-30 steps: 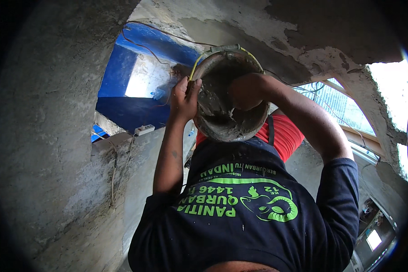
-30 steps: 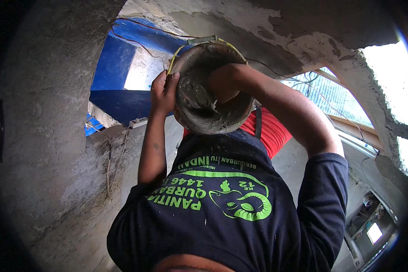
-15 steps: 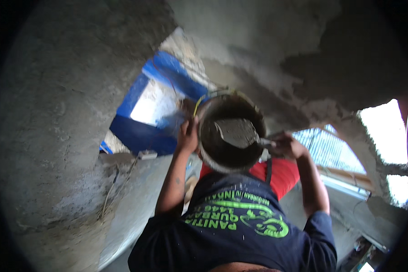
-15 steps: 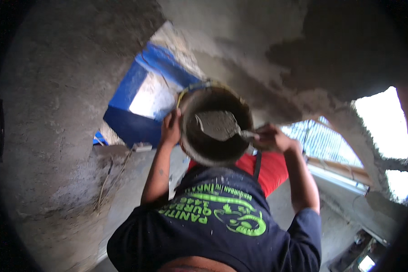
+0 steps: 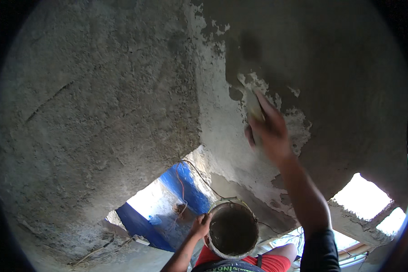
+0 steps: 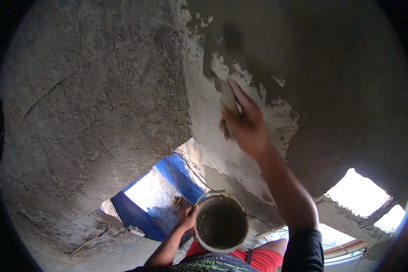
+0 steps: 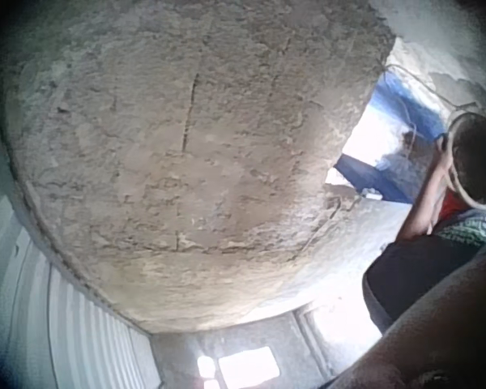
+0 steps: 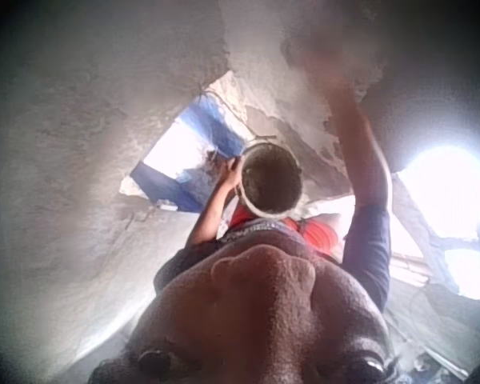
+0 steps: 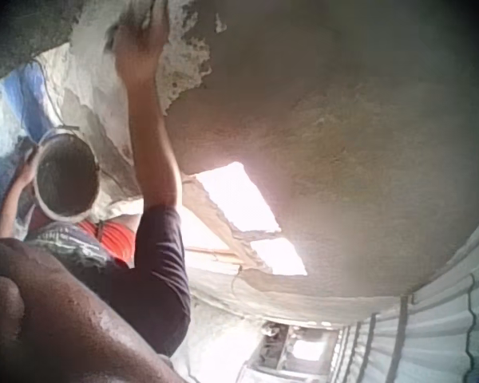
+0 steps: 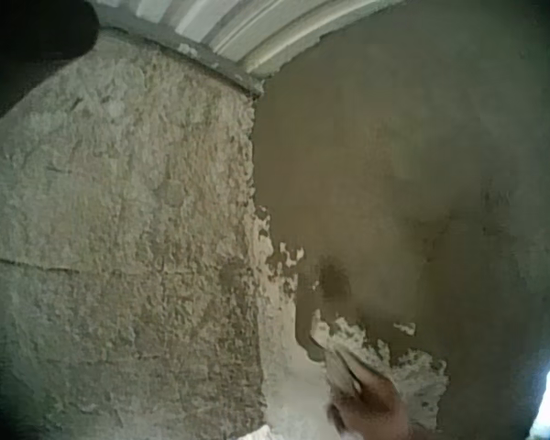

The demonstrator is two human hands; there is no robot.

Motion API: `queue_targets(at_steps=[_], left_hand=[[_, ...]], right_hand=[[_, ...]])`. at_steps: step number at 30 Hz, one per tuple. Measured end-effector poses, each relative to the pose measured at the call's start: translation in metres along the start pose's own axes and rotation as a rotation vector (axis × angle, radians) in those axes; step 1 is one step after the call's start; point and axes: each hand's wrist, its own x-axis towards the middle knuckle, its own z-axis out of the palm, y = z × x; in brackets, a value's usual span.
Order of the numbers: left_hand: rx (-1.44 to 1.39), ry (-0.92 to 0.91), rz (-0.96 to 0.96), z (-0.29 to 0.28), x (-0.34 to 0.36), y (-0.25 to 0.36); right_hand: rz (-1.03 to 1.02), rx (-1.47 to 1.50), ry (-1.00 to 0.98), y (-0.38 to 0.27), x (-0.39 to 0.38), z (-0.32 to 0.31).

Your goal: The person patches a concrete wall by applying cement mixture from a bucket to the wall using a trowel.

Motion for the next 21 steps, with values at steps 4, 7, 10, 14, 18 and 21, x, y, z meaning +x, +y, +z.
queue_targets(at_steps=[4,7,10,14,18,21], left_hand=[[0.061,0.042,-0.021,-0.004,-0.006,0.020],[0.047,0.101,-0.025,-0.016,-0.017,0.011],[0.025,0.155,-0.102,-0.027,-0.025,0.011],[0.030,0.165,-0.103,-0.025,-0.024,-0.012],[0.089,0.215,-0.083,-0.026,-0.018,-0.017],[0.012,0.141,-0.156,-0.039,-0.018,-0.007]], right_hand=[[-0.444,-0.997,0.268,0.018,0.140,0.012],[-0.458,-1.375,0.325,-0.005,0.188,0.051],[-0.372,-1.578,0.305,-0.015,0.237,0.066],[-0.446,-1.894,0.396,0.012,0.309,0.061],[-0.812,-2.157,0.180,0.037,0.284,0.061],[-0.474,-2.232,0.231,0.073,0.241,0.079]])
